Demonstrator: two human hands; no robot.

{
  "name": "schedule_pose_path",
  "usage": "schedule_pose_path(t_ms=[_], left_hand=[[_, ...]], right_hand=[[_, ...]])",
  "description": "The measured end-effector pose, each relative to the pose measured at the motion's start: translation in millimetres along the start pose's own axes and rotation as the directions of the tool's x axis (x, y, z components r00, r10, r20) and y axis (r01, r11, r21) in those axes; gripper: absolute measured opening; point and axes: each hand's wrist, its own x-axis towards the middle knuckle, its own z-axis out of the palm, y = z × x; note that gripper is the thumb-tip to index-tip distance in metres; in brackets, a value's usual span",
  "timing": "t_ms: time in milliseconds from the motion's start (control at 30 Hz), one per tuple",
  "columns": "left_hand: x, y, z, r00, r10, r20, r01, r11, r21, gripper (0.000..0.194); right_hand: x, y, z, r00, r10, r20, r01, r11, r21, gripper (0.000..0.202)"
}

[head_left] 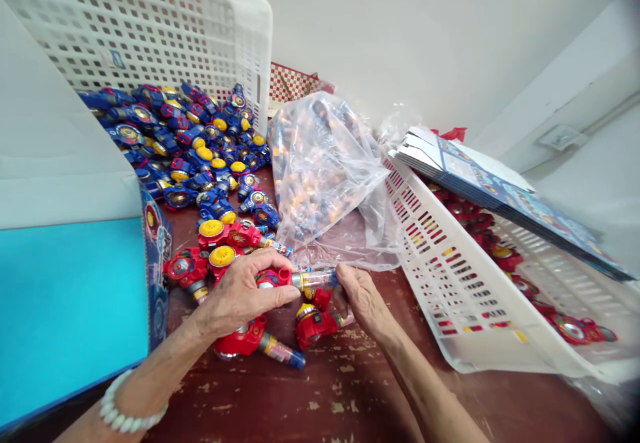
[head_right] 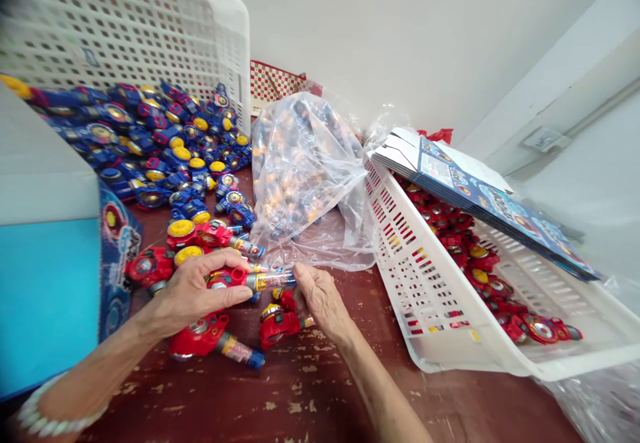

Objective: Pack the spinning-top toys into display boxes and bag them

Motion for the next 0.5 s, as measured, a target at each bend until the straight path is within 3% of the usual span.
schedule_pose_path(t_ms=[167,267,400,500], left_hand=[[-1.1,1.6,-0.5,0.994,-0.098,0.049,0.102,0.992,-0.079,0.027],[-2.7,-2.4,0.9,0.994,-0.104,0.037,0.107,0.99,-0.097,0.029],[-0.4,-7.9,2.3,0.993,0.089,-0.082,-0.084,0.995,0.055,0.02],[4.4,-12.8,-2.9,0.955,0.258,-0.146,-0.221,0.948,0.231,0.014]], right_hand=[[2.7,-2.5,-4.0,0.996,-0.03,0.086,0.023,0.996,0.088,0.045],[5.5,-3.5,-2.9,0.997,-0.059,0.054,0.055,0.995,0.086,0.042],[15.8,-1.4,-0.4,0.996,-0.082,0.023,0.08,0.994,0.078,0.038],[19.7,2.6,-5.5,0.99,-0.14,0.031,0.141,0.988,-0.066,0.037]])
